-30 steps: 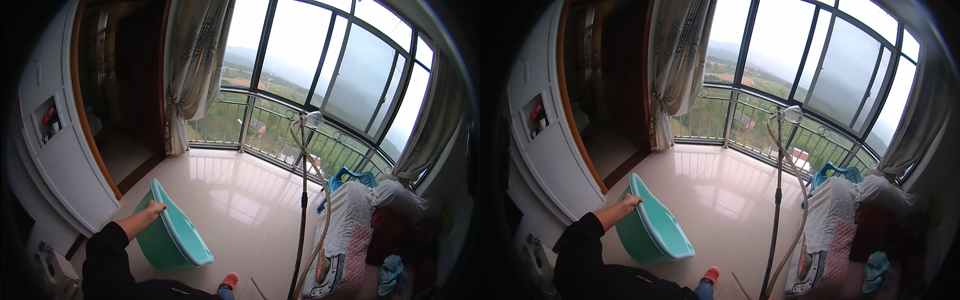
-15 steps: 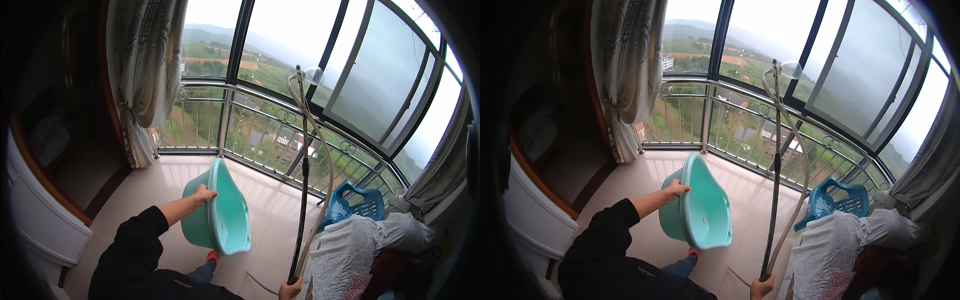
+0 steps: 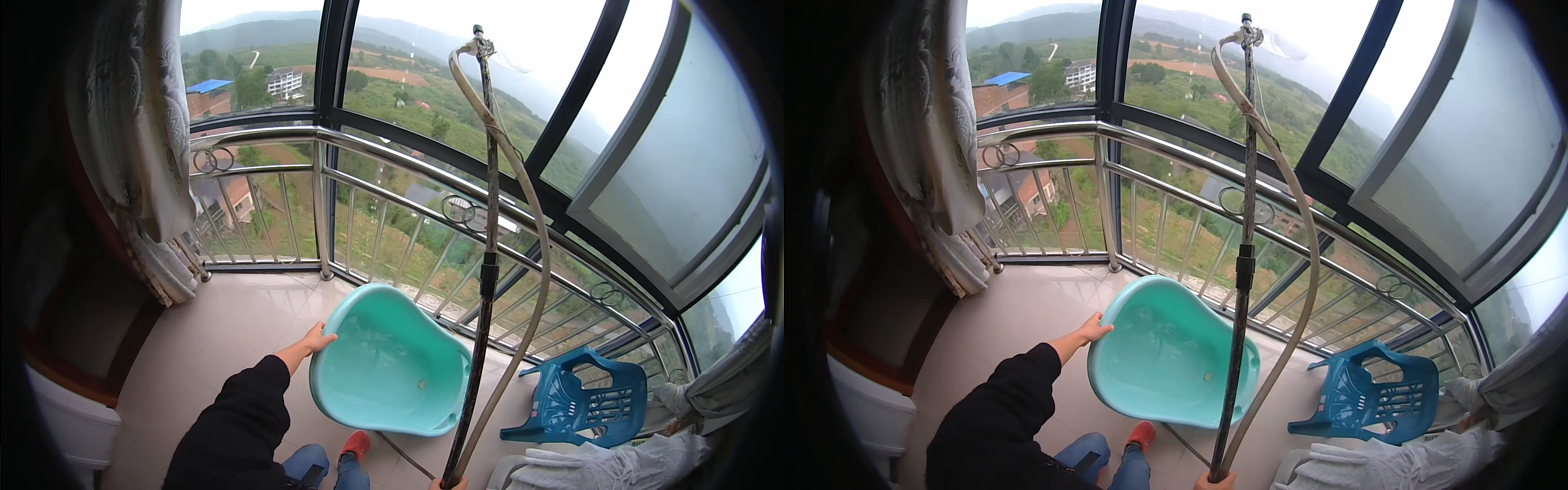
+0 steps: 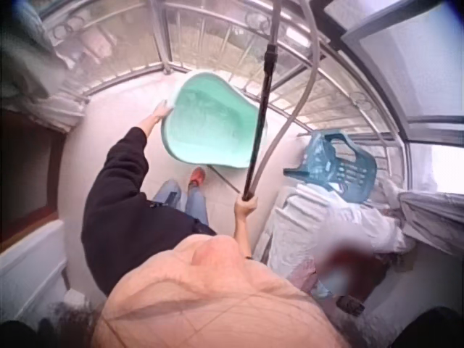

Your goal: The person carries a basin and a long pole to a balcony, then attaches a cut plastic bottle to the pole using a string. The person repeatedly wraps and tightens the string to secure the bottle to the pole.

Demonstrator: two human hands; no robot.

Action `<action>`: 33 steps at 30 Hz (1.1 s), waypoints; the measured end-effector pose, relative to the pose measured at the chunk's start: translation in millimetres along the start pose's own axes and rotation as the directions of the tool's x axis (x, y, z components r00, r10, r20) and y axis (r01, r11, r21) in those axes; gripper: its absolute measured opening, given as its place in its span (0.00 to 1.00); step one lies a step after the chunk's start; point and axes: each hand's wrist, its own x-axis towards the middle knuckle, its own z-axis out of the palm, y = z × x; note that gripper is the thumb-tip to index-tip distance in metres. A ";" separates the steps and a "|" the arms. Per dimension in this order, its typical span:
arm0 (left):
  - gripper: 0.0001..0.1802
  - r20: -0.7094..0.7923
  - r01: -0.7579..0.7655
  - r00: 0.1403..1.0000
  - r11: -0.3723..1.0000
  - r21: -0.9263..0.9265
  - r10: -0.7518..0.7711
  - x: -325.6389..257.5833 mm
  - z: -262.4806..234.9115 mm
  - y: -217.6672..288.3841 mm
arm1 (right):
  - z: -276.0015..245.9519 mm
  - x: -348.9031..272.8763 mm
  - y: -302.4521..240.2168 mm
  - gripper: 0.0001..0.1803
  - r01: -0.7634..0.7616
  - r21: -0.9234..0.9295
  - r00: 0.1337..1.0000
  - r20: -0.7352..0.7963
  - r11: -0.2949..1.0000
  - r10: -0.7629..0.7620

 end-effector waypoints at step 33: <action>0.49 0.651 0.189 0.654 0.750 -0.634 0.385 -12.9 36.3 209.6 | 223.5 99.1 -252.8 0.14 0.013 0.113 0.996 -0.085 0.993 -0.004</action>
